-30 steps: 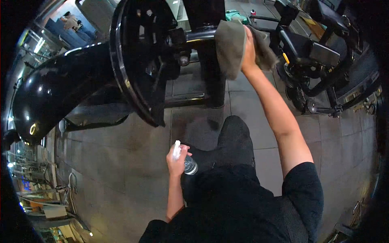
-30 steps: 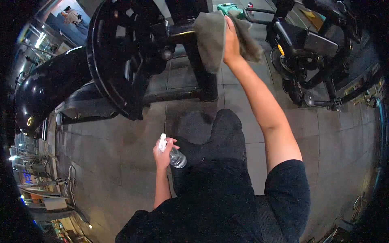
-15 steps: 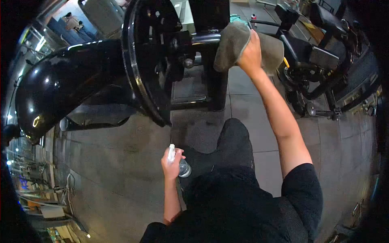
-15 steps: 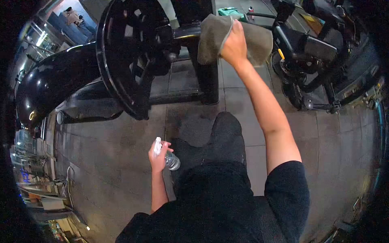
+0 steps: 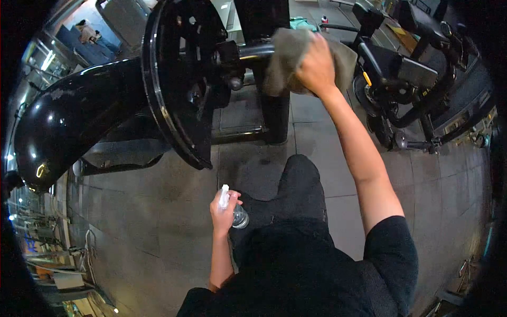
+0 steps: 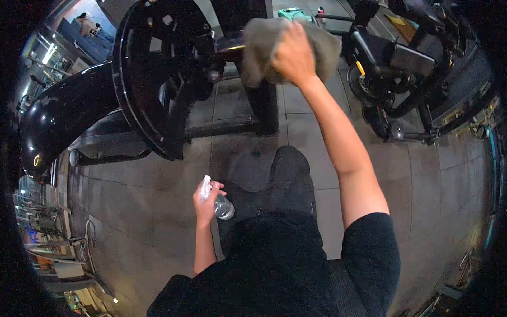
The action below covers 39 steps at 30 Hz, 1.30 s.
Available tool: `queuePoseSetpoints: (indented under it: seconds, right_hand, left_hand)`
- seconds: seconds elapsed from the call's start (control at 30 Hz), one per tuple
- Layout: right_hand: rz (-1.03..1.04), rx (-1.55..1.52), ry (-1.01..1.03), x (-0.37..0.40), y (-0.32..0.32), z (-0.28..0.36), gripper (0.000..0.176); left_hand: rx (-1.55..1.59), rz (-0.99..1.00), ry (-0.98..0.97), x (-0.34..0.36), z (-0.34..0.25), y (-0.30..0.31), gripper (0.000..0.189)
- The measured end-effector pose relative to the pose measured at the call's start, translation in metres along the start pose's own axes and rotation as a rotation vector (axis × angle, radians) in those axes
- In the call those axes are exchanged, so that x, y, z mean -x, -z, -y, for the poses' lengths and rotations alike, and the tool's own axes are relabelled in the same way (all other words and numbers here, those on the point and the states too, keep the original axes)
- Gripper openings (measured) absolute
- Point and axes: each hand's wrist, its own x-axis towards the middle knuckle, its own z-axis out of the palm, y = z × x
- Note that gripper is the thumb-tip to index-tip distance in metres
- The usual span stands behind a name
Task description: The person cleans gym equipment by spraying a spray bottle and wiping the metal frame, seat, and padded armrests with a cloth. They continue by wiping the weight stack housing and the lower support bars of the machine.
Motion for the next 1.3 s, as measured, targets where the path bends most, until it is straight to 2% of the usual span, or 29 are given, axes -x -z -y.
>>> queuePoseSetpoints:
  seconds: [0.03, 0.1, 0.17, 0.2, 0.23, 0.27, 0.33, 0.37, 0.4, 0.47, 0.53, 0.57, 0.63, 0.67, 0.73, 0.8, 0.83, 0.87, 0.9, 0.93, 1.0, 1.03, 1.07, 1.1, 1.13, 1.2, 1.23, 1.3]
  right_hand:
    - [-0.005, -0.004, 0.010, -0.004, -0.005, 0.006, 0.040]
    - [-0.243, -0.082, -0.238, -0.009, -0.012, 0.039, 0.036]
    - [0.034, 0.209, -0.263, -0.004, -0.040, 0.076, 0.041]
    - [0.246, 0.122, -0.173, -0.023, -0.043, 0.119, 0.048]
    - [-0.074, -0.077, -0.186, -0.030, -0.054, 0.133, 0.055]
    - [-0.080, -0.078, -0.190, -0.031, -0.055, 0.129, 0.055]
    - [-0.119, -0.129, -0.003, -0.023, -0.052, 0.113, 0.057]
    - [-0.038, -0.153, 0.088, -0.018, -0.047, 0.094, 0.054]
    - [-0.052, -0.129, 0.216, -0.014, -0.046, 0.065, 0.053]
    - [0.129, 0.002, 0.027, 0.008, -0.035, 0.027, 0.054]
    - [-0.051, -0.115, -0.048, 0.023, -0.011, -0.016, 0.055]
    - [-0.058, -0.119, -0.037, 0.020, -0.016, -0.010, 0.055]
    - [-0.293, -0.289, -0.420, 0.028, -0.030, 0.014, 0.057]
    - [-0.296, -0.295, -0.415, 0.026, -0.039, 0.024, 0.057]
    - [-0.480, -0.288, -0.629, 0.012, -0.049, 0.046, 0.059]
    - [-0.552, -0.257, -0.658, 0.003, -0.049, 0.061, 0.057]
    - [-0.298, 0.027, -0.512, 0.004, -0.046, 0.068, 0.052]
    - [-0.134, 0.171, -0.367, 0.002, -0.048, 0.079, 0.048]
    - [0.003, 0.299, -0.200, -0.002, -0.047, 0.091, 0.044]
    - [0.046, 0.291, -0.039, -0.011, -0.049, 0.107, 0.041]
    - [-0.113, -0.330, -0.071, -0.029, -0.037, 0.124, 0.040]
    - [-0.114, -0.322, -0.083, -0.028, -0.029, 0.115, 0.040]
    - [-0.022, -0.189, 0.005, -0.026, -0.020, 0.103, 0.038]
    - [0.072, -0.062, 0.101, -0.022, -0.013, 0.091, 0.036]
    - [0.080, -0.077, 0.108, -0.017, -0.011, 0.072, 0.036]
    - [0.017, -0.188, 0.301, 0.007, -0.018, 0.030, 0.026]
    - [0.010, 0.003, 0.316, 0.019, -0.017, 0.012, 0.022]
    - [0.047, 0.017, 0.279, 0.015, -0.003, -0.013, 0.037]
  left_hand:
    - [0.001, -0.018, 0.006, 0.002, 0.001, 0.000, 0.017]
    - [0.010, -0.024, 0.024, 0.008, 0.012, 0.005, 0.016]
    - [0.022, -0.027, 0.026, 0.007, 0.014, 0.004, 0.016]
    - [-0.014, -0.009, 0.055, 0.009, 0.012, 0.003, 0.018]
    - [-0.049, 0.014, 0.083, 0.008, 0.010, 0.001, 0.022]
    - [-0.054, 0.013, 0.078, 0.005, 0.005, -0.002, 0.022]
    - [-0.024, 0.044, 0.032, 0.004, -0.002, -0.010, 0.021]
    - [-0.049, 0.057, -0.009, 0.001, 0.001, -0.009, 0.019]
    - [-0.052, 0.064, -0.002, 0.003, -0.002, -0.011, 0.019]
    - [-0.015, 0.044, 0.018, 0.003, -0.012, -0.014, 0.018]
    - [-0.003, 0.037, -0.013, 0.006, -0.009, -0.009, 0.017]
    - [-0.005, 0.025, -0.007, 0.008, -0.008, -0.006, 0.017]
    - [-0.015, 0.011, 0.013, 0.019, -0.004, 0.004, 0.017]
    - [-0.021, 0.009, 0.003, 0.019, 0.002, 0.007, 0.017]
    - [-0.023, 0.001, -0.009, 0.019, 0.006, 0.009, 0.017]
    - [-0.046, 0.028, 0.020, 0.016, 0.005, 0.007, 0.018]
    - [-0.048, 0.036, 0.015, 0.012, 0.002, 0.002, 0.018]
    - [-0.069, 0.066, -0.013, 0.008, -0.002, -0.005, 0.018]
    - [-0.089, 0.103, -0.041, 0.002, -0.006, -0.014, 0.018]
    - [-0.096, 0.124, -0.039, -0.005, -0.008, -0.024, 0.018]
    - [-0.055, 0.159, -0.059, -0.015, -0.014, -0.043, 0.019]
    - [-0.079, 0.169, -0.081, -0.020, -0.021, -0.052, 0.019]
    - [-0.082, 0.173, -0.082, -0.025, -0.029, -0.062, 0.019]
    - [-0.083, 0.164, -0.161, -0.027, -0.038, -0.072, 0.017]
    - [-0.084, 0.145, -0.230, -0.026, -0.046, -0.081, 0.015]
    - [-0.037, 0.129, -0.182, -0.020, -0.063, -0.089, 0.014]
    - [0.008, 0.113, -0.178, -0.017, -0.060, -0.090, 0.015]
    - [-0.021, 0.072, -0.192, -0.015, -0.057, -0.093, 0.016]
